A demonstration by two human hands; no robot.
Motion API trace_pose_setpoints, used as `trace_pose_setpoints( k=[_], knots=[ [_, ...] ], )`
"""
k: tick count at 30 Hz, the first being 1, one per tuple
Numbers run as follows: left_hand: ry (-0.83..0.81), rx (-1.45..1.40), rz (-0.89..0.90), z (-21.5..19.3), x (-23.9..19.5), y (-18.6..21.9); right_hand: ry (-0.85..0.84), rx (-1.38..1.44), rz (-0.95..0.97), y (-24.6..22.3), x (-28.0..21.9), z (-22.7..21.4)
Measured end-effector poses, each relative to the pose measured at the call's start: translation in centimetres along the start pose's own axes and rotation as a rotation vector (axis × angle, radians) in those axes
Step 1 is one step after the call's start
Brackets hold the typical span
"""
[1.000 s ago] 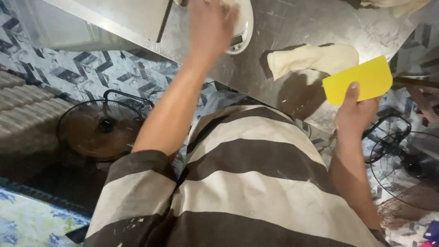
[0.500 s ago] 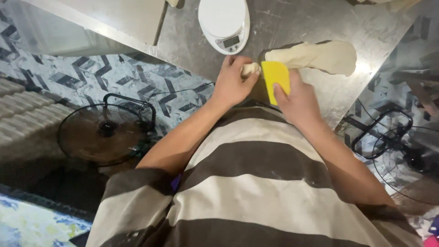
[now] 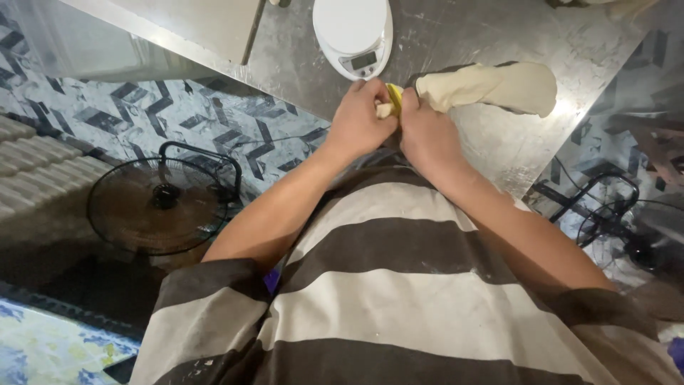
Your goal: Dividing a large piece of dough into smaller portions using a scraper and weighing them on a scale.
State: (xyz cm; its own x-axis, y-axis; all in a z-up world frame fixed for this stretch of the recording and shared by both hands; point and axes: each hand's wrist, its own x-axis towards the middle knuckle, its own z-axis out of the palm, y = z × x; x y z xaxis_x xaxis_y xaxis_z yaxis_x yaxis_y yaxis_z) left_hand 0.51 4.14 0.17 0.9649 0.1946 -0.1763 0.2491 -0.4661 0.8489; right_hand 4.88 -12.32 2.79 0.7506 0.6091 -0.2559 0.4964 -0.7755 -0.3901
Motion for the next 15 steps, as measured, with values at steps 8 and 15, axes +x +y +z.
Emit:
trace_pose_setpoints(
  k=[8,15],
  knots=[
    [0.469,0.256,0.341,-5.7,6.3,-1.8,0.146,0.419,0.129,4.4,-2.1,2.4],
    [0.283,0.059,0.102,-0.1,3.1,-1.4,0.498,0.847,0.170,11.1,-6.7,5.8]
  ],
)
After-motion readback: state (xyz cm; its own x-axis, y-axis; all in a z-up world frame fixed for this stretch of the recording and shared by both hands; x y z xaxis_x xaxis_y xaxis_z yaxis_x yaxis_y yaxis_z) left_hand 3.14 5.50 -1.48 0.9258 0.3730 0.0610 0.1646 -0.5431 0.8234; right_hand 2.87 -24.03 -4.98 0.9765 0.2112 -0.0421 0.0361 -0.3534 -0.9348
